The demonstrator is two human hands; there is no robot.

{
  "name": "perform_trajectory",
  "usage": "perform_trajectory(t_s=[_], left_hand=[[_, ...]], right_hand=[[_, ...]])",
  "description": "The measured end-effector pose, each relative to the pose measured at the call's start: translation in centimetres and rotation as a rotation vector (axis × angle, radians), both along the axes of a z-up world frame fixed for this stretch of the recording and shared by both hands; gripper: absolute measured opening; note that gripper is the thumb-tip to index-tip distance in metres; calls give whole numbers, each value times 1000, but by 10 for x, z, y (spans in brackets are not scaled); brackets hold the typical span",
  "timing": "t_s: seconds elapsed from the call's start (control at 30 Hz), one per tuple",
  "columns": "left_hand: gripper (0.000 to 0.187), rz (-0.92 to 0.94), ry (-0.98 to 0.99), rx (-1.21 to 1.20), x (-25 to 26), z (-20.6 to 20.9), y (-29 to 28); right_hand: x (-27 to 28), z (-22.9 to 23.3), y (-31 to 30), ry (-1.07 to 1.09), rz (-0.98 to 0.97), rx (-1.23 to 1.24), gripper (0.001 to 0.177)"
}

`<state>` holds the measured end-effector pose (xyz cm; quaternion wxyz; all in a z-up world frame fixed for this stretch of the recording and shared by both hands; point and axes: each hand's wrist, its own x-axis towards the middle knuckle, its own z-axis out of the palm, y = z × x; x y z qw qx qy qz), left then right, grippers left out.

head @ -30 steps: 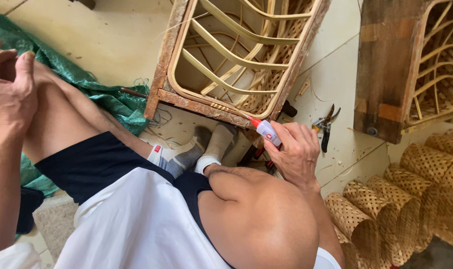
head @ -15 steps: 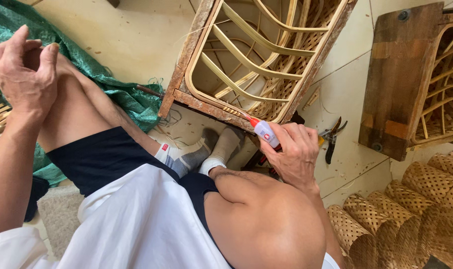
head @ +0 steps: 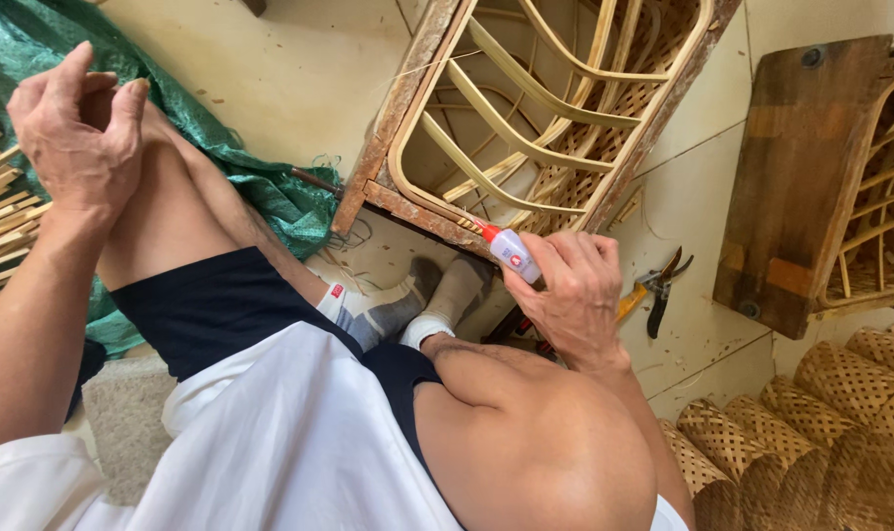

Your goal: The person assembles a rectangular woven basket frame by inserting thin bamboo strips into a wooden jig. They use pliers to trim and adjust the strips, a hammer to secure them, and apply glue to the joints. The basket frame is progressively built up with multiple strips.

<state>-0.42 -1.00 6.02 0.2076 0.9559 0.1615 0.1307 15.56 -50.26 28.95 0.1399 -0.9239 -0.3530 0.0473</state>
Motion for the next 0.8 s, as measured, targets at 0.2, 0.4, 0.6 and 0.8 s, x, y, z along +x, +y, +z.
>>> perform_trajectory(t_s=[0.2,0.4,0.6,0.8], left_hand=[[42,27,0,-35,8,13,-7],[42,35,-15,-54,13,20,-11],[42,36,-35,-57,16,29,-14],[42,36,-41,-70,18,31,-16]], right_hand=[[9,-3,22,-17,98,-32,31],[14,4,31,4,105,14,28],[20,-3,49,5,180,34,25],[20,-6,49,-1,222,10,23]])
